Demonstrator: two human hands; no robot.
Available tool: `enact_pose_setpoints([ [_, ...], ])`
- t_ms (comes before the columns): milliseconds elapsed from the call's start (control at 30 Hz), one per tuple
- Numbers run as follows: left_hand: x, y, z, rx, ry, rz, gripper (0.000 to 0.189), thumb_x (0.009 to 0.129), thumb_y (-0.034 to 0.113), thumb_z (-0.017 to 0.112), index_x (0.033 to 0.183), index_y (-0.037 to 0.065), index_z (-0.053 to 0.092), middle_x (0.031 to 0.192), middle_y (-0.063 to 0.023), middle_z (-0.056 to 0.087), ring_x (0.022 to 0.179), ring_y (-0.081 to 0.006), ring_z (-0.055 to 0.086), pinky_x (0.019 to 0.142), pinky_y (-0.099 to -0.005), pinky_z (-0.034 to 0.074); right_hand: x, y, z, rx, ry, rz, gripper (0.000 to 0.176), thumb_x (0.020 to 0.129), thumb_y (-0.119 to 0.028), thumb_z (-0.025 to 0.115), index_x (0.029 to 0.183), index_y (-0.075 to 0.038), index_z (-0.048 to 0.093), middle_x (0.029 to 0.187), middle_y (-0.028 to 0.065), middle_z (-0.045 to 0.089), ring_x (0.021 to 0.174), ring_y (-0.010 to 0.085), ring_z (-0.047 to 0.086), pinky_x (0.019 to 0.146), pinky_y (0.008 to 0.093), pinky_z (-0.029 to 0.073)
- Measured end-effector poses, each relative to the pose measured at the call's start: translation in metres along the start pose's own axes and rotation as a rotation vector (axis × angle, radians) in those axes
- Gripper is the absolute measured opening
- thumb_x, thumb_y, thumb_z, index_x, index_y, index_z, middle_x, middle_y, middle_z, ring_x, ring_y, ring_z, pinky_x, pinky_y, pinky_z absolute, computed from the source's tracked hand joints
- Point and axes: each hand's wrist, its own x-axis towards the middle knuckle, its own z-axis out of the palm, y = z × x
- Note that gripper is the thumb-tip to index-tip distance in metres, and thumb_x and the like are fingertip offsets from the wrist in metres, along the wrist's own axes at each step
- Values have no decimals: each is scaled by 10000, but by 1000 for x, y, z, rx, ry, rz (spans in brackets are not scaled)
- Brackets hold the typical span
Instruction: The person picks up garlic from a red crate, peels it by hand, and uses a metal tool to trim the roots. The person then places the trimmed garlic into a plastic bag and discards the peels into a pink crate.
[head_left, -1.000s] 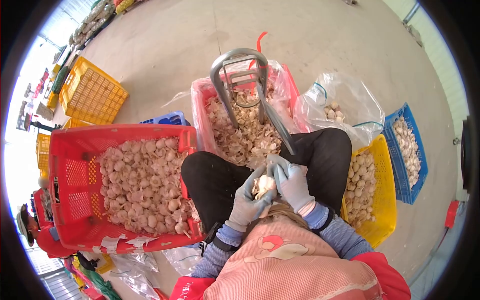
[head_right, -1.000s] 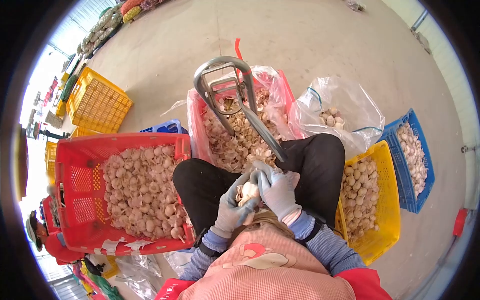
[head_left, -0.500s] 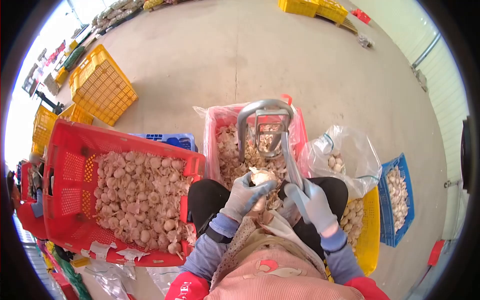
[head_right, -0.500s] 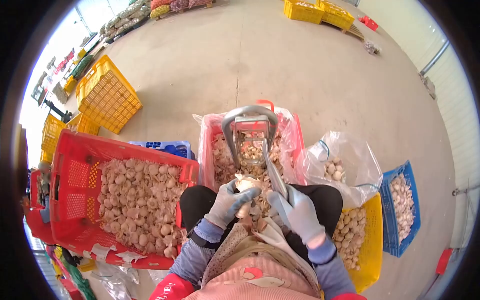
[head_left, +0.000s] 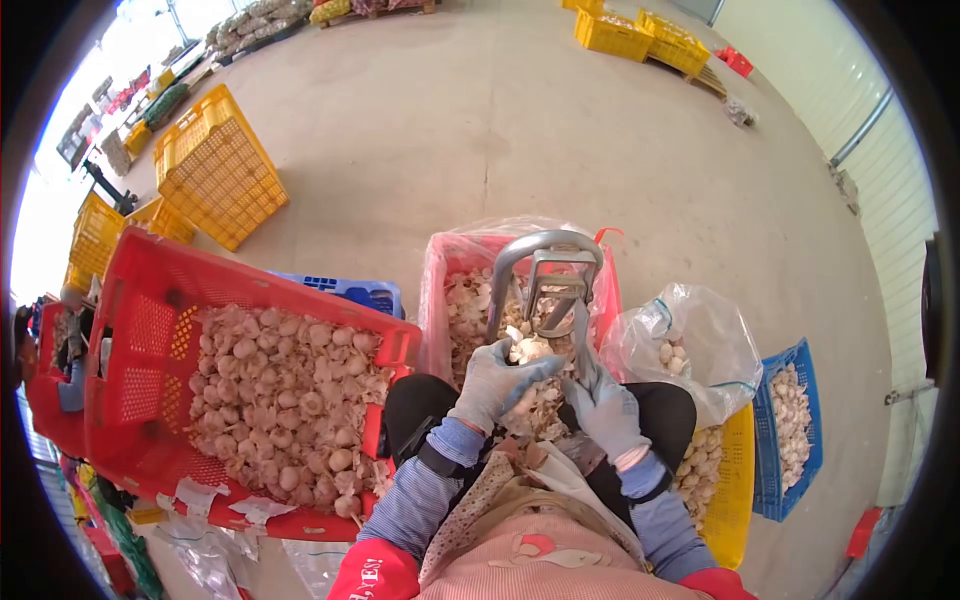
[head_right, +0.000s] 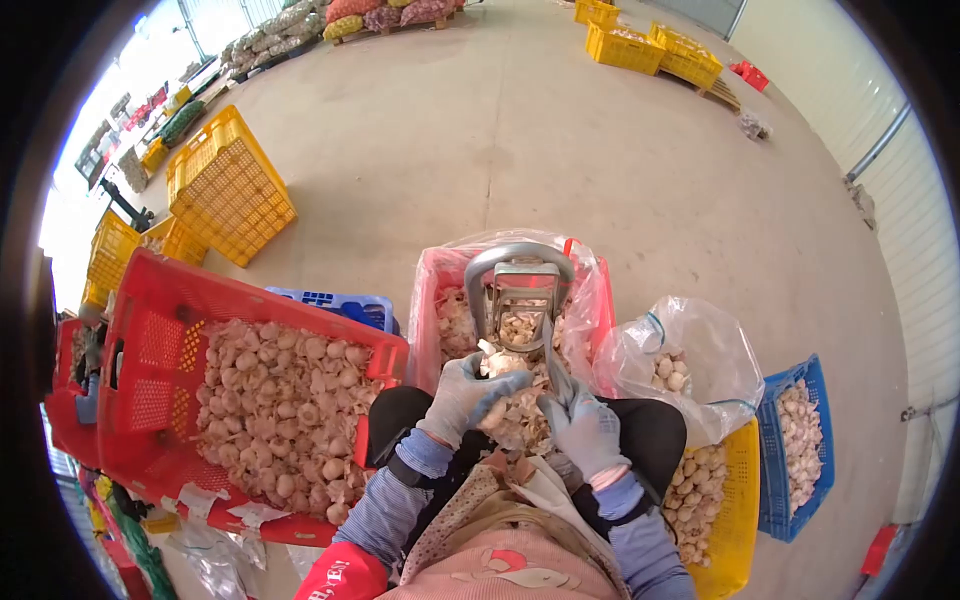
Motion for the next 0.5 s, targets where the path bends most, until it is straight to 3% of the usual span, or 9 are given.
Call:
enact_pose_setpoints([
  [67,3,-12,-7,41,33,58,478,731,300,871,1018,-44,703,884,-47,716,759,-80,633,682,-254,524,-9,-12,-26,173,-108,20,458,913,-449,627,1045,-11,646,753,220,673,685,417,654,613,470,516],
  [100,4,-18,-10,10,36,37,485,725,300,875,1018,-46,702,879,-49,718,751,-80,636,676,-254,526,-17,-14,-35,164,-118,16,425,920,-412,643,1068,-13,647,741,183,684,675,352,683,601,414,521],
  [200,0,-12,-13,101,63,26,489,709,298,883,990,-62,708,873,-59,725,732,-84,646,661,-257,529,-37,-45,-76,682,-205,267,390,929,-342,658,1126,-6,635,694,142,677,683,259,712,594,346,521],
  [233,0,-9,-12,154,60,47,500,702,306,886,985,-66,709,873,-64,726,738,-90,650,668,-263,532,-38,-51,-84,685,-200,250,370,940,-271,651,1191,-2,607,679,99,675,691,189,721,593,310,517],
  [367,-10,24,-4,319,53,98,549,675,345,894,977,-76,713,877,-85,729,771,-118,663,706,-288,538,-45,-51,-86,520,-67,53,417,946,-289,642,1250,-12,576,705,118,682,671,248,714,587,333,523],
  [500,4,10,-1,332,47,95,599,663,365,895,1006,-87,702,893,-101,730,802,-134,668,735,-301,537,-45,-47,-76,241,-12,-25,470,954,-323,615,1285,3,548,721,155,682,641,321,685,573,377,523],
])
